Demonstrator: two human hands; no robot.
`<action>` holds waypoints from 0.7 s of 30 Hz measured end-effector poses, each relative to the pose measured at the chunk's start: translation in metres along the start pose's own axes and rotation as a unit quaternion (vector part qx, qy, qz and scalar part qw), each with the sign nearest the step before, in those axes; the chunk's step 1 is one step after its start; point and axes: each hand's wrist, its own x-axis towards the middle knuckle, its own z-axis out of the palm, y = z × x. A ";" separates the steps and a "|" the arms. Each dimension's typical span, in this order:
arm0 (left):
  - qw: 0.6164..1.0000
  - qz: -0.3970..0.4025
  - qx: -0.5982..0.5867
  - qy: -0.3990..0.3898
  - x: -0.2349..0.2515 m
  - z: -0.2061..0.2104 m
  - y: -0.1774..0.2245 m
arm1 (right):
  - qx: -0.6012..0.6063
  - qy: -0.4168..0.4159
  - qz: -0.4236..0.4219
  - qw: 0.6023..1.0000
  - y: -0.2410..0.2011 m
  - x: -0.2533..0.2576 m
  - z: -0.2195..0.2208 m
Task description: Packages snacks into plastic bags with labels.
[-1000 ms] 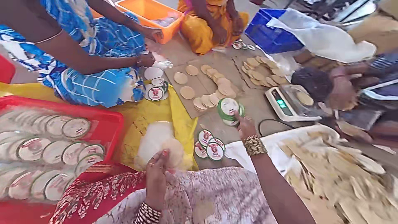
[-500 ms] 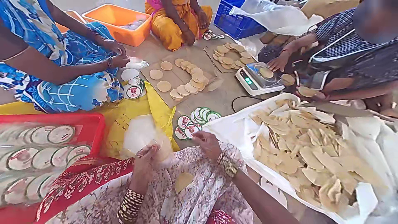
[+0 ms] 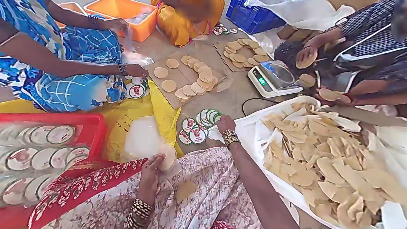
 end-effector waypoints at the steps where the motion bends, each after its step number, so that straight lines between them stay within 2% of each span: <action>1: 1.000 -0.001 0.002 -0.005 0.002 0.001 -0.001 | 0.015 0.007 0.008 1.000 0.004 -0.001 -0.003; 4: 1.000 -0.008 0.006 -0.013 0.004 0.002 -0.003 | 0.056 0.025 0.033 0.998 0.014 -0.002 -0.009; 6: 1.000 -0.013 0.007 -0.017 0.004 0.001 -0.003 | 0.059 0.017 0.018 0.998 0.016 -0.002 -0.006; 10: 1.000 -0.021 0.001 -0.022 0.001 0.003 -0.001 | -0.026 -0.012 -0.051 0.998 -0.001 0.000 0.010; 14: 0.999 -0.025 -0.015 -0.029 -0.001 0.003 -0.001 | -0.074 -0.006 -0.039 0.996 -0.018 -0.009 0.012; 16: 0.999 -0.020 -0.026 -0.033 -0.002 0.003 0.000 | -0.011 0.016 -0.031 0.999 -0.012 -0.012 0.004; 18: 0.999 -0.020 -0.021 -0.042 -0.002 0.003 0.001 | 0.108 0.064 -0.021 0.992 0.000 -0.016 -0.007; 21: 0.999 -0.017 -0.012 -0.045 -0.004 0.003 0.002 | 0.307 0.143 -0.002 0.941 0.028 -0.036 -0.015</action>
